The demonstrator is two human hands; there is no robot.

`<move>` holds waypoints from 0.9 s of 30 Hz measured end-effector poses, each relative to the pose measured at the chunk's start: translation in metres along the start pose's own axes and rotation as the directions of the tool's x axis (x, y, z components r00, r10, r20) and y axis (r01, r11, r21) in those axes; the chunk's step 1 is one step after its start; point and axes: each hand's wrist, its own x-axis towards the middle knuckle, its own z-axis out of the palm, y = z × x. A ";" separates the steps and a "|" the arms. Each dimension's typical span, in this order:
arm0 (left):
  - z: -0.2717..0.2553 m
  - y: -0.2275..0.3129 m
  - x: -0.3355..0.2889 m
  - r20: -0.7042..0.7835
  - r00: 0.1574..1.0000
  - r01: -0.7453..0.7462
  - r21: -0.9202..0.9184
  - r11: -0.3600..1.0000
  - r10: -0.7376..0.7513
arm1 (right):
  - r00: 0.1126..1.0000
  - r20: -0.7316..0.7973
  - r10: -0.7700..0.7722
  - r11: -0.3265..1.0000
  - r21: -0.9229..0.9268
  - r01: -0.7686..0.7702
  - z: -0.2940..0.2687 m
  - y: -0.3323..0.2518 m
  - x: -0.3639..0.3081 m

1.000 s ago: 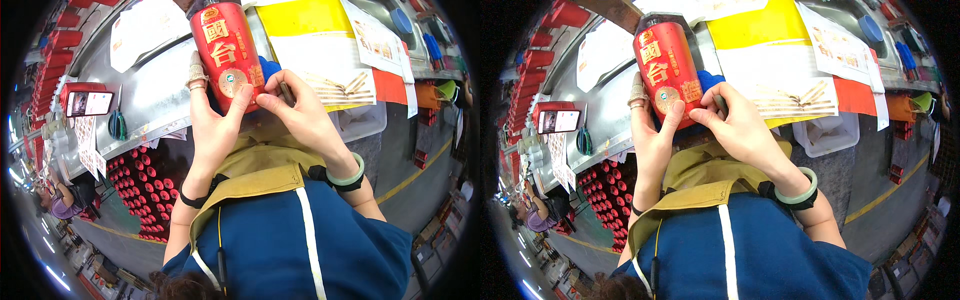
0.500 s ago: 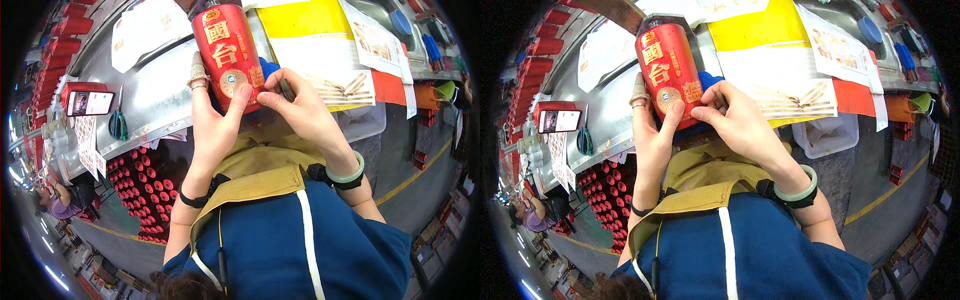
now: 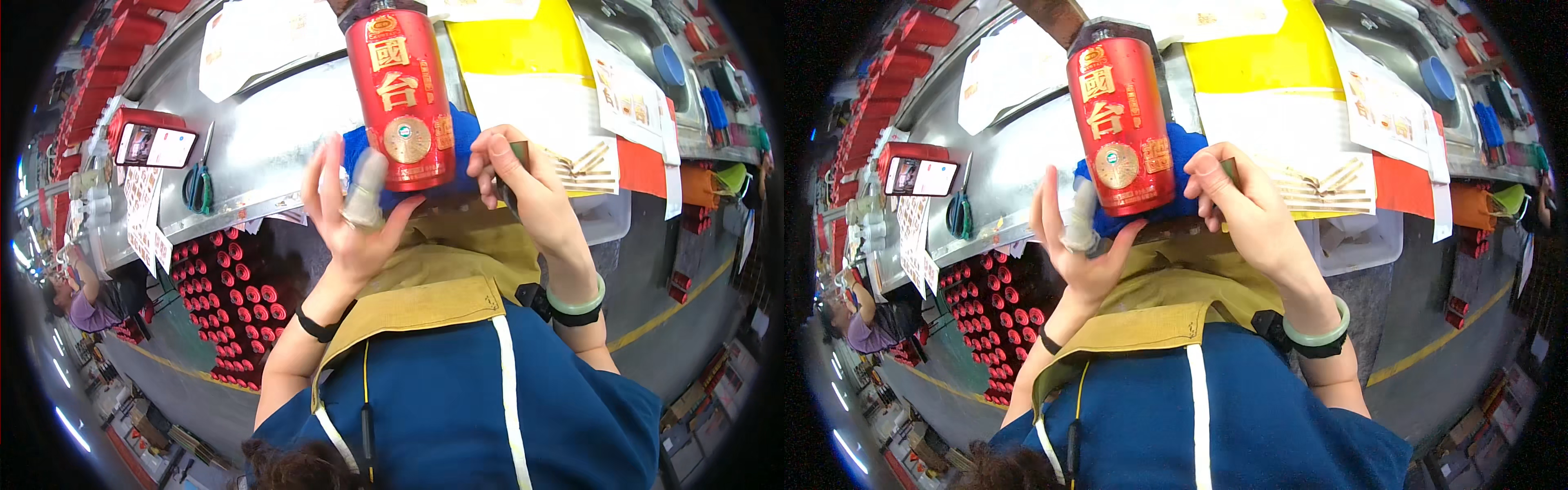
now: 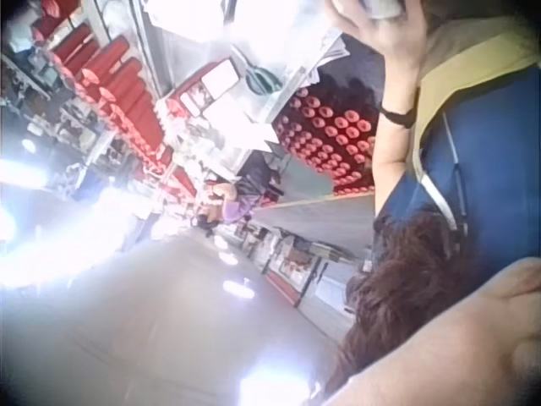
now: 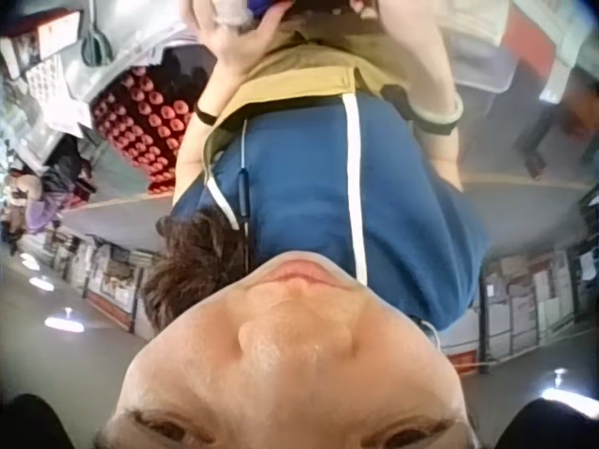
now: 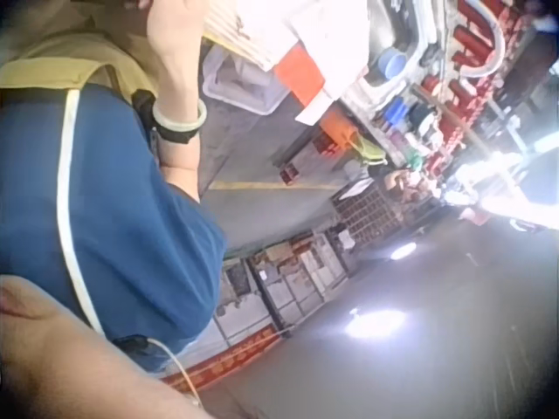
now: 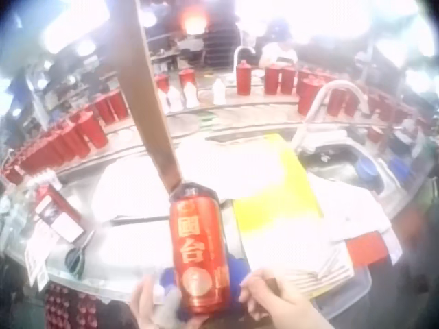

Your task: Applying decorative gold and red labels to red metal bottles on an assembly line and smoothing them with a hand tool.

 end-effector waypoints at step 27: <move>-0.003 -0.003 0.034 0.583 0.722 0.688 -0.659 0.304 -0.373 | 0.969 -0.137 -0.204 0.921 -0.361 0.143 0.042 -0.002 0.020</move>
